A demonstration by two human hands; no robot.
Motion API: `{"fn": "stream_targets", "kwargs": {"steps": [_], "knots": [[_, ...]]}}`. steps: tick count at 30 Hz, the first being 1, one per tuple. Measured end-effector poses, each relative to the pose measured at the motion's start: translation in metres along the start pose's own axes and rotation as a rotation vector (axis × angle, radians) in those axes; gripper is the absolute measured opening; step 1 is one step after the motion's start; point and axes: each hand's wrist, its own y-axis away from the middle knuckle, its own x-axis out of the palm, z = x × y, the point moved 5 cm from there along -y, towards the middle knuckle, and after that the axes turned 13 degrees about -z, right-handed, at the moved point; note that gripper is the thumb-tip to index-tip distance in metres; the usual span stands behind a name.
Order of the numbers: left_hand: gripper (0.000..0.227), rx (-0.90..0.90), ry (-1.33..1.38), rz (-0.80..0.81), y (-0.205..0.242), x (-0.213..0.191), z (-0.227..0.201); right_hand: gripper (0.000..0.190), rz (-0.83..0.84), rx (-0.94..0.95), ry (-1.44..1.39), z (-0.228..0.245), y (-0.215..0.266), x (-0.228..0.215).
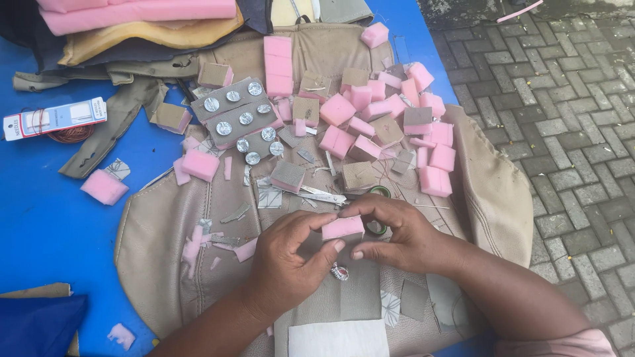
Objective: Cutting pink foam into small pieces and attaching them to a leather material using scissors
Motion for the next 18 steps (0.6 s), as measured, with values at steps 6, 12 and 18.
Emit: {"fn": "stream_targets", "kwargs": {"steps": [6,12,18], "knots": [[0.015,0.016,-0.012,0.010,-0.001,-0.001,-0.004,0.031,0.124,0.231,0.093,-0.010,-0.004,-0.009],[0.019,-0.080,0.025,-0.085,-0.003,-0.006,0.017,0.040,-0.209,0.370,-0.063,-0.047,-0.009,-0.051],[0.029,-0.184,0.112,0.023,-0.008,-0.003,0.032,0.045,-0.212,0.398,0.459,-0.056,-0.064,-0.042]]}}
